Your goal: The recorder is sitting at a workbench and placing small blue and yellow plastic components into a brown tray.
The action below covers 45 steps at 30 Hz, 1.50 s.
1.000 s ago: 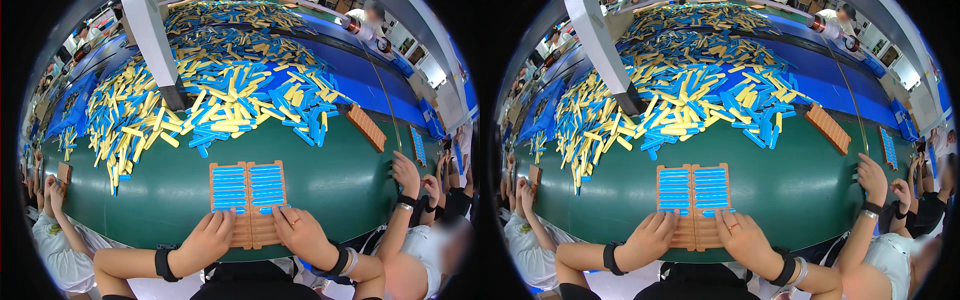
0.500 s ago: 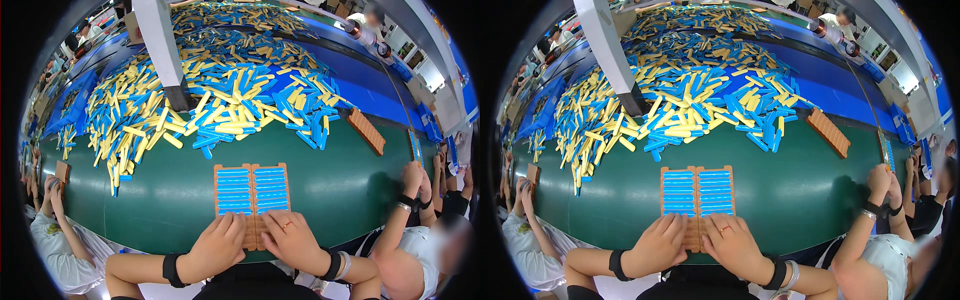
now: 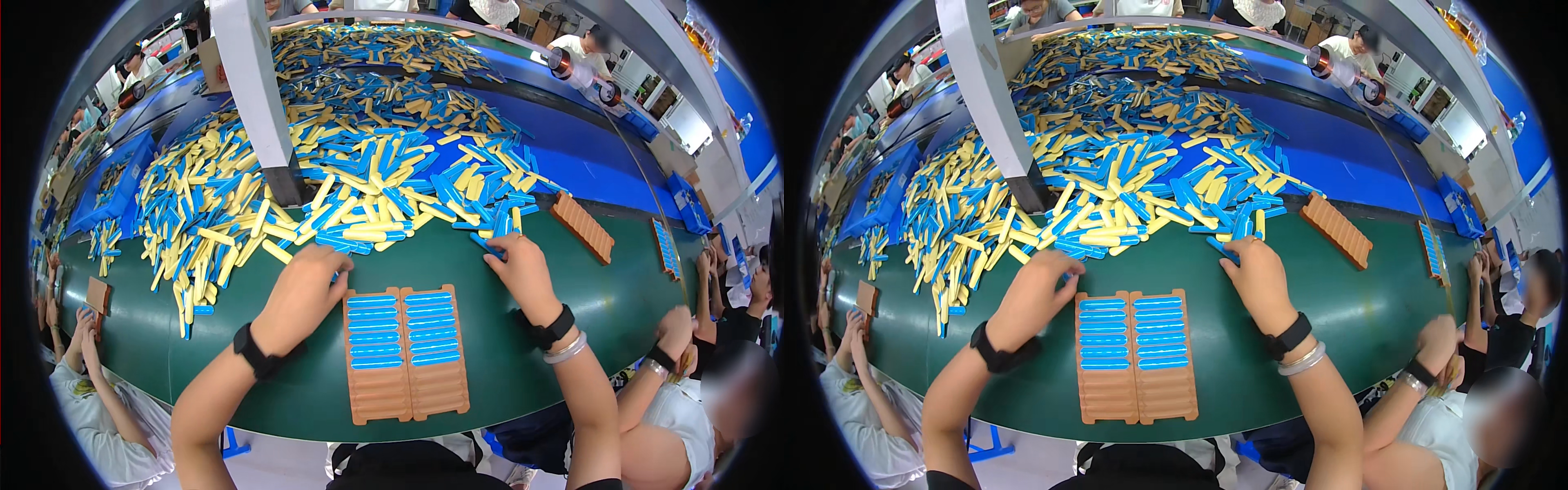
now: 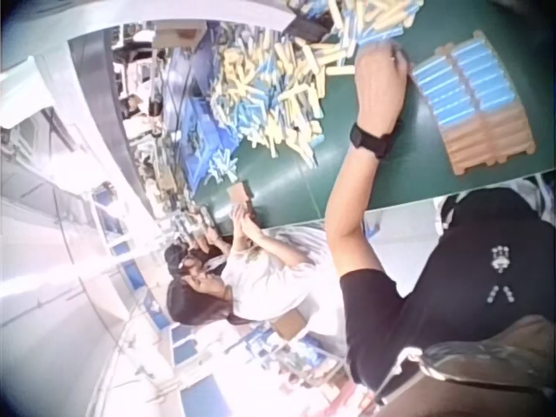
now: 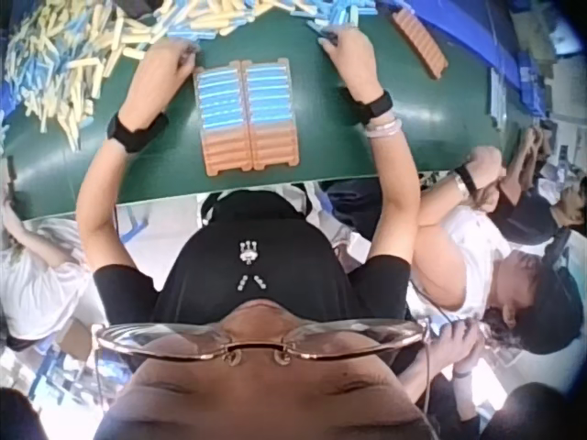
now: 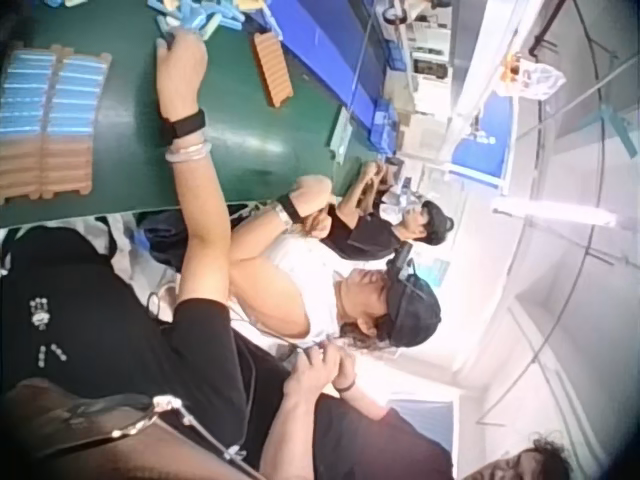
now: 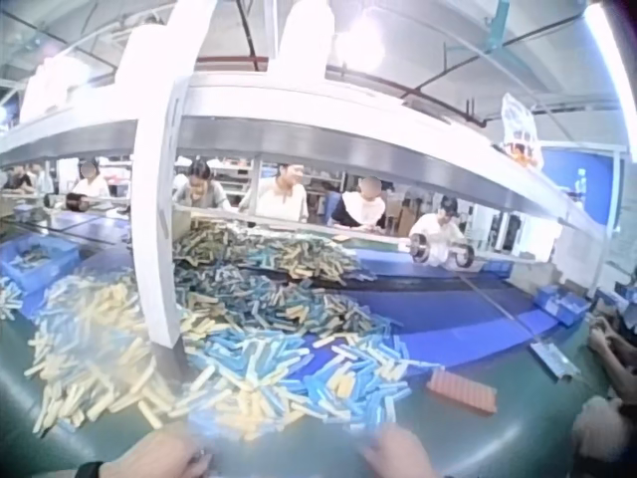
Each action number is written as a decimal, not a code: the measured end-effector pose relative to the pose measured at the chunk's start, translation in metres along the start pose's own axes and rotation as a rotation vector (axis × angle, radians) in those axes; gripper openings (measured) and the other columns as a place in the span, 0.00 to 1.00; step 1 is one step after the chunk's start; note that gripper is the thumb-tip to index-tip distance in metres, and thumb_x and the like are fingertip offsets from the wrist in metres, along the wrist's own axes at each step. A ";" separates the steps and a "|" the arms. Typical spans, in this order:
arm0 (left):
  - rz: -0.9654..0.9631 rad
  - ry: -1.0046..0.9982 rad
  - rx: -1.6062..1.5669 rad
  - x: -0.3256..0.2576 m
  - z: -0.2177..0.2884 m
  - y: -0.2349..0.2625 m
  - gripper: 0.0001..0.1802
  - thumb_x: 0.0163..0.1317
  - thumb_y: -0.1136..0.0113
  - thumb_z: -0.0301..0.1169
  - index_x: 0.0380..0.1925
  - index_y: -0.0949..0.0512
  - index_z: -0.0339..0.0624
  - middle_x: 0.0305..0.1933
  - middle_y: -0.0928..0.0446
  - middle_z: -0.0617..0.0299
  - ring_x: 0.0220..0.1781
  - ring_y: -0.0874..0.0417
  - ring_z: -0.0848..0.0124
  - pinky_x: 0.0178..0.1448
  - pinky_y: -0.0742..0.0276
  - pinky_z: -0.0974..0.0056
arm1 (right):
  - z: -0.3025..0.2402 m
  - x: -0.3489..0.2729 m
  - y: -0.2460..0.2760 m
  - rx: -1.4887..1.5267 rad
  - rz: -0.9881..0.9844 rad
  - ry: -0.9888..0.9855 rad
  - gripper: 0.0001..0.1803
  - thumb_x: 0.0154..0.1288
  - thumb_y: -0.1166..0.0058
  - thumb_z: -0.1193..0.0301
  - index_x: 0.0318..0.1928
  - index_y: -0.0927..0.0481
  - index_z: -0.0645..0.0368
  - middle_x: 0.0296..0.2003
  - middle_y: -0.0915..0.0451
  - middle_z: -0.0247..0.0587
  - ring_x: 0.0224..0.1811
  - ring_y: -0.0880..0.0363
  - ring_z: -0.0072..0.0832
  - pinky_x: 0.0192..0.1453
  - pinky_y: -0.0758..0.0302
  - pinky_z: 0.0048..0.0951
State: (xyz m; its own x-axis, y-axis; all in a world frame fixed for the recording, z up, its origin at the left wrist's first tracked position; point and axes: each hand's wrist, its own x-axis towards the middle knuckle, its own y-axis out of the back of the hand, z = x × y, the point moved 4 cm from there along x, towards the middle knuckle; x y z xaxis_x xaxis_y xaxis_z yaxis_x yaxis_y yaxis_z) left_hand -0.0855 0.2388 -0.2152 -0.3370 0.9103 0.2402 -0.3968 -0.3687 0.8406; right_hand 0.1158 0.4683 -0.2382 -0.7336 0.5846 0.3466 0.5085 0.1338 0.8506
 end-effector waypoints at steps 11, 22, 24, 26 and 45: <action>0.036 -0.193 0.163 0.053 -0.005 -0.030 0.09 0.52 0.38 0.24 0.35 0.19 0.37 0.36 0.21 0.54 0.43 0.21 0.56 0.47 0.25 0.56 | -0.019 -0.015 0.012 -0.183 0.012 0.153 0.02 0.54 0.40 0.75 0.28 0.18 0.60 0.26 0.20 0.43 0.29 0.21 0.39 0.35 0.27 0.37; -0.001 -0.121 0.213 0.062 -0.020 -0.031 0.09 0.48 0.36 0.22 0.32 0.19 0.36 0.35 0.20 0.53 0.40 0.19 0.55 0.45 0.24 0.57 | -0.020 -0.040 0.017 0.040 -0.112 0.074 0.04 0.52 0.36 0.72 0.29 0.17 0.59 0.25 0.20 0.39 0.30 0.21 0.36 0.38 0.28 0.37; -0.012 -0.084 0.163 0.062 -0.022 -0.027 0.09 0.48 0.36 0.22 0.32 0.18 0.36 0.36 0.19 0.52 0.40 0.18 0.56 0.45 0.23 0.58 | -0.023 -0.044 0.019 0.041 -0.123 0.073 0.04 0.52 0.36 0.72 0.29 0.17 0.58 0.25 0.20 0.38 0.30 0.21 0.36 0.38 0.28 0.37; -0.020 -0.042 0.117 0.062 -0.027 -0.021 0.09 0.48 0.35 0.23 0.32 0.17 0.36 0.36 0.18 0.52 0.39 0.17 0.58 0.45 0.23 0.59 | -0.024 -0.046 0.018 0.046 -0.135 0.078 0.04 0.52 0.36 0.72 0.28 0.17 0.58 0.25 0.20 0.37 0.31 0.22 0.36 0.39 0.29 0.37; -0.035 0.105 -0.076 0.065 -0.033 -0.010 0.08 0.49 0.36 0.28 0.29 0.15 0.37 0.28 0.17 0.55 0.32 0.15 0.64 0.40 0.21 0.65 | -0.025 -0.050 0.016 0.103 -0.117 0.059 0.04 0.51 0.36 0.75 0.28 0.17 0.61 0.25 0.21 0.41 0.30 0.22 0.36 0.36 0.27 0.35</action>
State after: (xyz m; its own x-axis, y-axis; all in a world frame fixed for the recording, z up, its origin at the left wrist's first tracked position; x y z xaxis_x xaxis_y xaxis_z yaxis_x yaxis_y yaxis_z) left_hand -0.1319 0.2959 -0.2239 -0.4077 0.8997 0.1557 -0.4723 -0.3537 0.8074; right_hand 0.1495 0.4208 -0.2324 -0.8142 0.5125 0.2728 0.4592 0.2810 0.8427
